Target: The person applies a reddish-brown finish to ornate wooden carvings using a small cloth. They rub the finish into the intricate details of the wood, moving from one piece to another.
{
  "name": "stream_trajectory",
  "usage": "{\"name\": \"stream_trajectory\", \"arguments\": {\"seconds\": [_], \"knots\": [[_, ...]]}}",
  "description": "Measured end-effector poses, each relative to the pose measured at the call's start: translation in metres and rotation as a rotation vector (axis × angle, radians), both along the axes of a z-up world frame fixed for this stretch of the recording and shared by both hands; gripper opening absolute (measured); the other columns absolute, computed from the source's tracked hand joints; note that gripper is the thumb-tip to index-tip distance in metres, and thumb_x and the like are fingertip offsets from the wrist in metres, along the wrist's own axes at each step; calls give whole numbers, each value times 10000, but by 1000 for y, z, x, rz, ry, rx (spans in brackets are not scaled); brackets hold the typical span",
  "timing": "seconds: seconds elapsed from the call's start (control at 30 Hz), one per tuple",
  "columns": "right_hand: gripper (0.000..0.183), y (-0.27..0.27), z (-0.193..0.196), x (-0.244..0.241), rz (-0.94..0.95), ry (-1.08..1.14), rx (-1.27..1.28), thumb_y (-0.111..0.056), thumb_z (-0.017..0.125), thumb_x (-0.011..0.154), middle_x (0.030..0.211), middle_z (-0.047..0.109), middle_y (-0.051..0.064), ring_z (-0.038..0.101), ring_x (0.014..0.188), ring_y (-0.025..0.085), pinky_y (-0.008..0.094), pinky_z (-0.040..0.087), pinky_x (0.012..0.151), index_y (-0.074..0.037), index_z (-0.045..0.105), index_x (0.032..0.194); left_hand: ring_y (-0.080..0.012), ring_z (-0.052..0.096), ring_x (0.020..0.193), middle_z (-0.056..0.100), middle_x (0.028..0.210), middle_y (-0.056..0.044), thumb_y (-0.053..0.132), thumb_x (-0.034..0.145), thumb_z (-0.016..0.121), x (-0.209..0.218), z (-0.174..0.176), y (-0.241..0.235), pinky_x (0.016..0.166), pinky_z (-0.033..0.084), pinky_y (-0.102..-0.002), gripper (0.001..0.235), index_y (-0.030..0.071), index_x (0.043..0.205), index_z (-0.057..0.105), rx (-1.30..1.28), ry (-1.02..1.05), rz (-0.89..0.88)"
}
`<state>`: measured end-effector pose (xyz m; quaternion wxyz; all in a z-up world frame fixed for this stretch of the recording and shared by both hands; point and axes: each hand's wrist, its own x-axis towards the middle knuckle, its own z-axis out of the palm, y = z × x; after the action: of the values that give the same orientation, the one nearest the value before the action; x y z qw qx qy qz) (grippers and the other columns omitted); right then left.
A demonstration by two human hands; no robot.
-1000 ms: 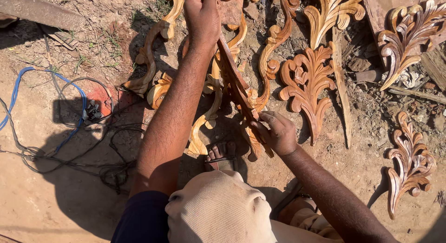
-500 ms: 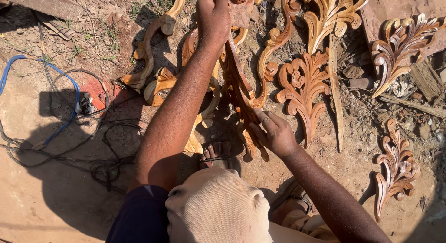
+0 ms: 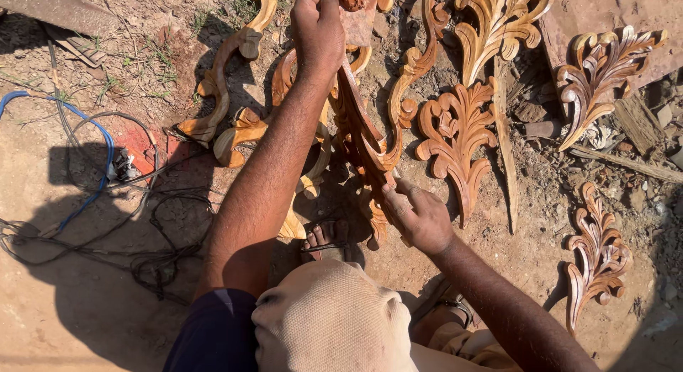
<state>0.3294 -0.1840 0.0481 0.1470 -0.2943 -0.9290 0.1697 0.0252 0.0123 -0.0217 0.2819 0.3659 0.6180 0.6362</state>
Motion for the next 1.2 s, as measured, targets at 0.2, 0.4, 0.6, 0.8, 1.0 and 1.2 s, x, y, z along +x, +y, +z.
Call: {"name": "stream_trajectory", "arguments": {"seconds": [0.2, 0.4, 0.6, 0.8, 1.0, 1.2], "knots": [[653, 1, 11, 0, -14, -70, 93, -232, 762, 928, 1261, 636, 204, 701, 1017, 291, 437, 602, 826, -91, 483, 1502, -81, 563, 704, 559, 777, 6, 106, 1082, 476, 5, 2, 1, 679, 499, -330, 209, 50, 925, 602, -21, 26, 12], [672, 2, 9, -3, -42, -115, 99, -198, 745, 950, 1220, 636, 177, 684, 993, 268, 423, 598, 816, -38, 461, 1538, -85, 565, 714, 550, 795, -3, 98, 1089, 478, 5, 3, 2, 689, 507, -332, 211, 49, 918, 590, -23, 45, 8], [673, 0, 6, -6, -66, -313, 145, -199, 750, 906, 1114, 627, 138, 677, 968, 240, 392, 604, 779, -154, 480, 1521, -75, 613, 737, 593, 825, 4, 89, 1083, 444, 9, 8, -2, 711, 545, -328, 205, 55, 995, 625, 8, 68, -19], [667, -3, -11, 8, -92, 113, -43, -194, 793, 942, 1134, 658, 166, 698, 952, 275, 387, 595, 728, -93, 463, 1513, -95, 576, 719, 570, 820, -23, 92, 1092, 461, 5, 7, -5, 701, 520, -338, 203, 30, 981, 619, -19, 85, -10], [660, 0, -18, 13, -76, 238, -129, -141, 819, 924, 1036, 686, 161, 692, 847, 289, 400, 574, 686, -42, 467, 1473, -93, 614, 774, 603, 860, -16, 91, 1075, 463, 3, 5, -5, 745, 540, -342, 182, 34, 1007, 622, 21, 102, 2], [607, -1, -15, 12, -90, 193, -117, -112, 839, 877, 1002, 703, 158, 701, 788, 278, 392, 585, 656, -22, 543, 1400, -111, 592, 762, 563, 850, -36, 109, 1106, 455, 3, 1, -6, 749, 524, -348, 208, 27, 983, 601, -48, 124, -6]]}}
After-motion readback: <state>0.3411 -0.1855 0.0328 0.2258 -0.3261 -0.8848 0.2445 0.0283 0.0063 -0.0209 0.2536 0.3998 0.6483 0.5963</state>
